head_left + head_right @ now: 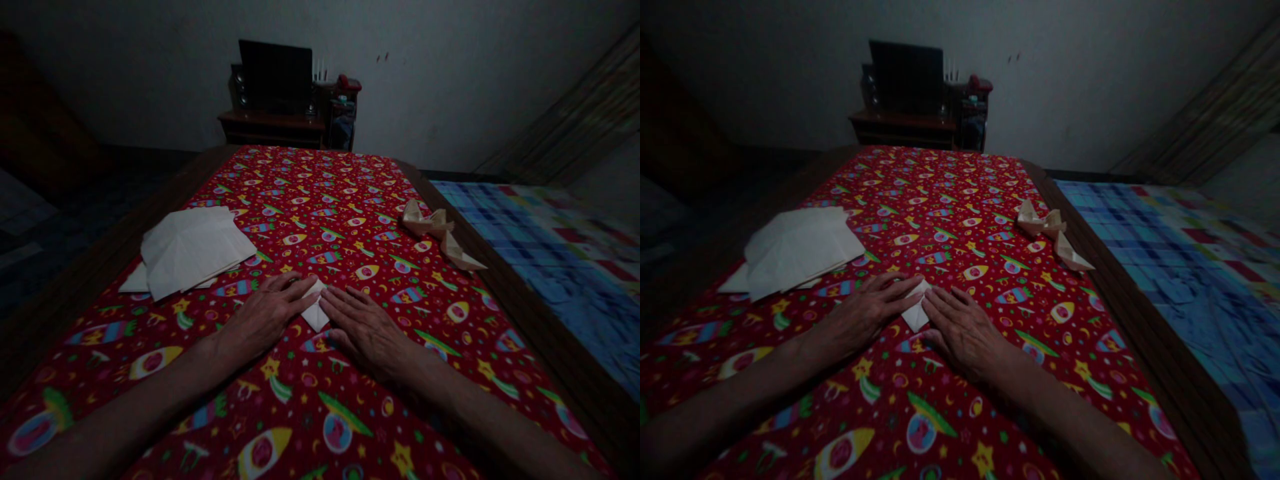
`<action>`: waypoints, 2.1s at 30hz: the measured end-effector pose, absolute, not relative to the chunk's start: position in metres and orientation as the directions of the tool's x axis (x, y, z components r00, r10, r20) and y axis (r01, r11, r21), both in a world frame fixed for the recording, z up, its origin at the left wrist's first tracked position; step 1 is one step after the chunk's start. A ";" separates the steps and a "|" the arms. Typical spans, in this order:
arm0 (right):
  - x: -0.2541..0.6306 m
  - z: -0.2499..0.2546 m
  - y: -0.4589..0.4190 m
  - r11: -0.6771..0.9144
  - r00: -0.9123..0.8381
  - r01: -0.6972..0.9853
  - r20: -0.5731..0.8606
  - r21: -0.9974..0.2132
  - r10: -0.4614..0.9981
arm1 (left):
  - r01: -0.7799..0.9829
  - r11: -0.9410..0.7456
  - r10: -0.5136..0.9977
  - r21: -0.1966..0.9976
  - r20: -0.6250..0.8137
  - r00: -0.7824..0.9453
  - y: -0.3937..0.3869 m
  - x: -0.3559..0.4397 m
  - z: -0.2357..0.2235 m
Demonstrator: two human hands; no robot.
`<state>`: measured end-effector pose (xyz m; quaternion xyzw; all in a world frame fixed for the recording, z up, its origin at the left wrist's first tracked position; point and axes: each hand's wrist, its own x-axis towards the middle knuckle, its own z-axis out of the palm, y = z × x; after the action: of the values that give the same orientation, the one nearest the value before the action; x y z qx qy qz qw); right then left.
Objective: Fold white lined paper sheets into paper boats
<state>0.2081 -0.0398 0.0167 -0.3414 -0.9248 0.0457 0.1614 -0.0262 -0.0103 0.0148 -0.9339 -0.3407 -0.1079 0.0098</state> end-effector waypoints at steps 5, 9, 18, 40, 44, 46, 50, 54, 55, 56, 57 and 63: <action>0.211 0.014 -0.036 0.762 -0.716 0.620 0.261 -0.189 0.647 | 0.651 -0.759 0.639 -0.005 0.185 0.747 -0.014 -0.041 0.013; 0.210 0.015 -0.038 0.761 -0.708 0.616 0.282 -0.201 0.648 | 0.686 -0.727 0.671 -0.034 0.177 0.720 -0.019 -0.049 0.014; 0.208 0.012 -0.039 0.751 -0.682 0.627 0.320 -0.207 0.657 | 0.668 -0.744 0.651 0.036 0.267 0.711 -0.021 -0.051 0.016; 0.191 0.030 -0.026 0.451 -0.403 0.625 0.232 -0.637 0.885 | 0.719 -0.355 0.914 0.598 0.059 0.402 -0.001 0.001 0.047; 0.180 0.038 -0.025 0.362 -0.338 0.528 0.201 -0.769 0.920 | 0.571 -0.479 0.854 0.666 0.204 0.479 -0.009 0.006 0.051; 0.178 0.036 -0.023 0.287 -0.247 0.467 0.189 -0.836 0.950 | 0.499 -0.522 0.827 0.692 0.267 0.495 -0.012 0.007 0.049; 0.181 0.031 -0.018 0.029 -0.082 0.132 0.018 -0.991 0.996 | 0.527 -0.506 0.863 0.683 0.396 0.315 -0.010 0.009 0.038; 0.180 0.025 -0.013 -0.157 -0.097 -0.151 -0.143 -0.976 0.985 | 0.332 -0.259 0.952 0.907 0.182 0.246 -0.001 0.007 0.022; 0.179 0.023 -0.012 -0.182 -0.122 -0.149 -0.165 -0.972 0.979 | 0.278 -0.205 0.952 0.938 0.125 0.278 0.001 0.006 0.019; 0.179 0.022 -0.012 -0.199 -0.148 -0.112 -0.182 -0.974 0.972 | 0.253 -0.178 0.947 0.951 0.097 0.305 0.002 0.004 0.017; 0.179 0.020 -0.011 -0.194 -0.164 -0.045 -0.184 -0.980 0.969 | 0.260 -0.182 0.944 0.948 0.094 0.318 0.003 0.003 0.017; 0.194 0.015 -0.012 0.404 -0.280 0.620 0.291 -0.672 0.915 | 0.592 -0.403 0.904 0.698 0.202 0.377 0.000 -0.004 0.017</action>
<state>0.1939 -0.0120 0.0154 -0.4992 -0.7689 0.2213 0.3326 -0.0036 -0.0004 0.0174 -0.7854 -0.4761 -0.2912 -0.2678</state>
